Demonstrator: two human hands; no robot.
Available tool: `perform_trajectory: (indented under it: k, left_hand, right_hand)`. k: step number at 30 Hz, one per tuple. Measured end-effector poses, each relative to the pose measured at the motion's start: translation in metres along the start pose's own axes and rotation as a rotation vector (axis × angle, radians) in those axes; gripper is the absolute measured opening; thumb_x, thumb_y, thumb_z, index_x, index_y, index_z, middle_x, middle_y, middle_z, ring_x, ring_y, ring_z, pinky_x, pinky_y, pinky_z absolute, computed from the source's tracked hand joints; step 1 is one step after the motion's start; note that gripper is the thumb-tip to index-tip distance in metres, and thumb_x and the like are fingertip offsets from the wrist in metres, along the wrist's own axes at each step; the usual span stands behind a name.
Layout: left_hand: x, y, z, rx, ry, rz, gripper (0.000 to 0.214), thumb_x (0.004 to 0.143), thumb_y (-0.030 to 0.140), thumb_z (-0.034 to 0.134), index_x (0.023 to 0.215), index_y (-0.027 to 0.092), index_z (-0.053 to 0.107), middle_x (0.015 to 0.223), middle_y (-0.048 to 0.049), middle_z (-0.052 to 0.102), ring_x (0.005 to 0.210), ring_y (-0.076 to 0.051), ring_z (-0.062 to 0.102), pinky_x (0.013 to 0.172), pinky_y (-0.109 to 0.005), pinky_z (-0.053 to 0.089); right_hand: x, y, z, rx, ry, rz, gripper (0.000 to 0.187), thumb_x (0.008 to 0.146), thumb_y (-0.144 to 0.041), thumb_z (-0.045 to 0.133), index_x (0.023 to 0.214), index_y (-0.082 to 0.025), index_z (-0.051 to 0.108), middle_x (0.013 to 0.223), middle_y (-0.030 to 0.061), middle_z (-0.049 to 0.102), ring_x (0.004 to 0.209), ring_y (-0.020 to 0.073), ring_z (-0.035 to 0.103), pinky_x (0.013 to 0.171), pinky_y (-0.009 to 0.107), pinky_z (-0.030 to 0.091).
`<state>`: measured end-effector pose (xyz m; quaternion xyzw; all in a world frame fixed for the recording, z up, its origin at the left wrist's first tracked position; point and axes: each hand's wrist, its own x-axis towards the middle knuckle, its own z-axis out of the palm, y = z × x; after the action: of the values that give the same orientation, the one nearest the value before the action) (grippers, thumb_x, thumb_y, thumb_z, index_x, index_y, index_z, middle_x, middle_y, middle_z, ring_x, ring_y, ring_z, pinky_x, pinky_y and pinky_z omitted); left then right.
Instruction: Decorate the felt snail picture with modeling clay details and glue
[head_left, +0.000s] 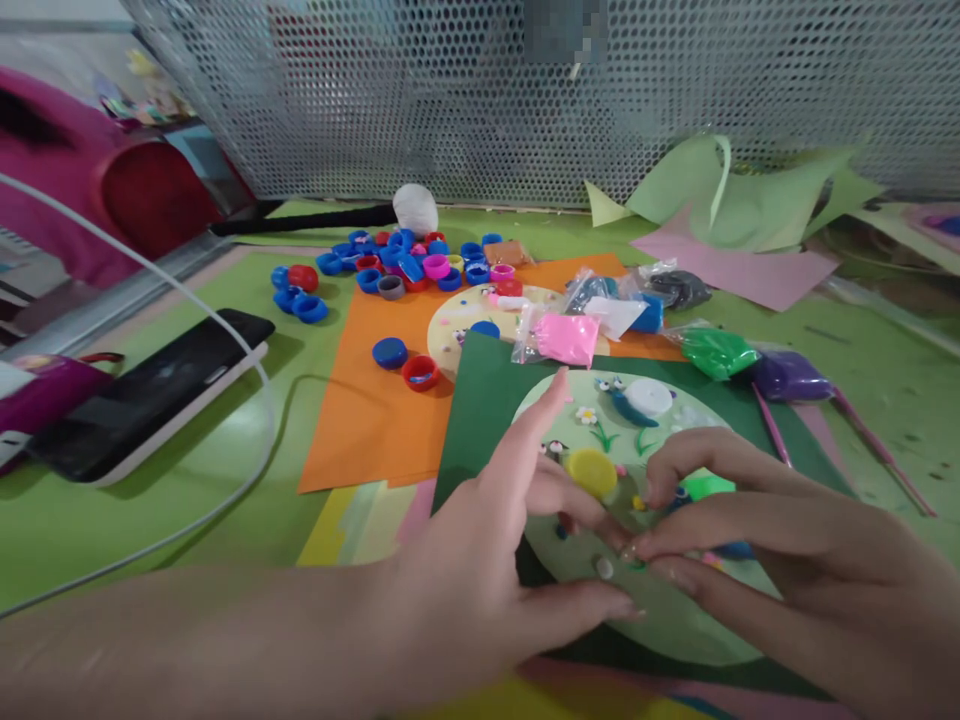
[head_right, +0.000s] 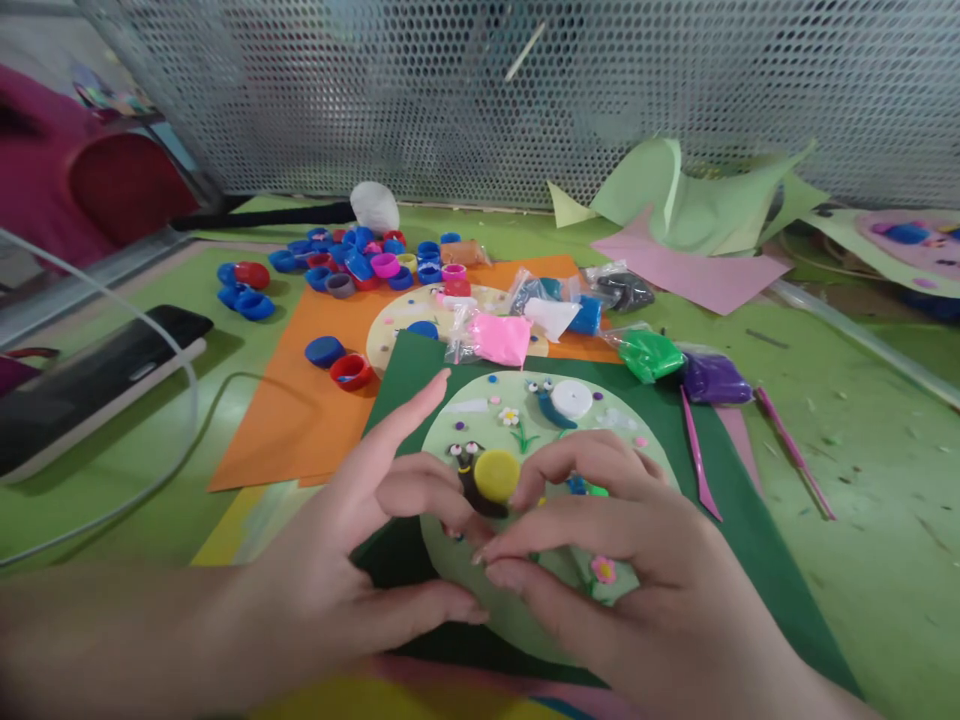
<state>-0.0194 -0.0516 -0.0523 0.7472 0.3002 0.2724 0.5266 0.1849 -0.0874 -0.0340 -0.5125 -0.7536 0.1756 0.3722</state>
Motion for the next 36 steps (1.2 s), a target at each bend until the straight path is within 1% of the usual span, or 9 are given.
perform_trajectory:
  k: [4, 8, 14, 18, 21, 26, 30, 33, 36]
  left_hand:
    - [-0.001, 0.004, 0.004, -0.094, 0.041, -0.042, 0.092, 0.078, 0.027, 0.07, 0.144, 0.037, 0.007, 0.084, 0.0042, 0.069, 0.089, -0.023, 0.062, 0.086, -0.046, 0.049]
    - [0.0, 0.007, 0.006, -0.152, 0.07, -0.08, 0.091, 0.077, 0.024, 0.071, 0.144, 0.035, 0.011, 0.078, 0.0047, 0.069, 0.086, -0.023, 0.064, 0.084, -0.046, 0.049]
    - [0.003, 0.011, 0.001, -0.187, 0.083, -0.167, 0.096, 0.07, 0.019, 0.076, 0.143, 0.032, 0.015, 0.068, 0.0094, 0.068, 0.085, -0.02, 0.064, 0.096, -0.046, 0.038]
    - [0.005, 0.013, -0.002, -0.296, 0.11, -0.229, 0.104, 0.064, 0.013, 0.079, 0.142, 0.031, 0.014, 0.066, 0.012, 0.067, 0.082, -0.017, 0.064, 0.1, -0.044, 0.033]
    - [0.006, 0.013, -0.003, -0.361, 0.112, -0.251, 0.107, 0.064, 0.013, 0.08, 0.143, 0.028, 0.01, 0.065, 0.0111, 0.068, 0.083, -0.017, 0.063, 0.099, -0.043, 0.034]
    - [0.006, 0.013, -0.005, -0.365, 0.097, -0.243, 0.107, 0.071, 0.017, 0.076, 0.146, 0.025, 0.0, 0.072, 0.0054, 0.073, 0.099, -0.021, 0.059, 0.093, -0.043, 0.038]
    - [0.005, 0.013, -0.004, -0.361, 0.1, -0.214, 0.107, 0.068, 0.014, 0.077, 0.145, 0.029, 0.004, 0.07, 0.0067, 0.071, 0.088, -0.02, 0.061, 0.084, -0.038, 0.042]
    - [0.005, 0.014, -0.005, -0.375, 0.106, -0.262, 0.11, 0.064, 0.014, 0.081, 0.144, 0.033, 0.008, 0.067, 0.0087, 0.068, 0.079, -0.018, 0.059, 0.08, -0.036, 0.043]
    - [0.004, 0.015, -0.005, -0.391, 0.099, -0.309, 0.113, 0.063, 0.016, 0.082, 0.145, 0.032, 0.006, 0.067, 0.0086, 0.068, 0.079, -0.018, 0.059, 0.08, -0.037, 0.042]
  right_hand:
    - [0.001, -0.005, 0.002, 0.043, 0.018, 0.009, 0.015, 0.076, -0.034, 0.064, 0.062, -0.032, 0.071, 0.071, 0.0013, 0.062, 0.067, 0.0151, 0.065, 0.055, 0.023, 0.056]
    - [0.002, -0.008, 0.003, 0.038, 0.054, 0.01, 0.019, 0.076, -0.035, 0.064, 0.059, -0.032, 0.071, 0.07, 0.0013, 0.062, 0.061, 0.0134, 0.065, 0.052, 0.021, 0.056]
    - [-0.006, -0.002, -0.005, 0.01, 0.024, 0.048, 0.016, 0.084, -0.041, 0.055, 0.089, -0.038, 0.07, 0.089, 0.0006, 0.066, 0.079, 0.0148, 0.067, 0.061, 0.018, 0.057]
    - [-0.011, 0.003, -0.008, -0.012, 0.003, 0.052, 0.015, 0.087, -0.039, 0.051, 0.092, -0.041, 0.065, 0.093, -0.0023, 0.063, 0.082, 0.0129, 0.065, 0.066, 0.016, 0.055]
    - [-0.013, 0.006, -0.007, -0.034, -0.002, 0.031, 0.013, 0.085, -0.038, 0.053, 0.091, -0.04, 0.065, 0.093, -0.0021, 0.063, 0.083, 0.0144, 0.065, 0.07, 0.02, 0.056]
    - [-0.017, 0.01, -0.005, -0.044, 0.005, 0.018, 0.014, 0.085, -0.037, 0.052, 0.09, -0.039, 0.065, 0.094, -0.0003, 0.063, 0.086, 0.0181, 0.064, 0.071, 0.026, 0.057]
    - [-0.016, 0.008, -0.005, -0.062, 0.004, 0.007, 0.014, 0.084, -0.038, 0.053, 0.09, -0.038, 0.066, 0.095, 0.0022, 0.064, 0.086, 0.0203, 0.064, 0.067, 0.029, 0.057]
    - [-0.012, 0.005, -0.004, -0.092, 0.007, -0.032, 0.013, 0.084, -0.037, 0.054, 0.087, -0.036, 0.066, 0.09, 0.0016, 0.065, 0.082, 0.0187, 0.065, 0.063, 0.028, 0.056]
    - [-0.009, 0.004, -0.002, -0.134, 0.0, -0.091, 0.012, 0.083, -0.036, 0.054, 0.088, -0.035, 0.064, 0.089, 0.0009, 0.065, 0.078, 0.0185, 0.065, 0.064, 0.03, 0.055]
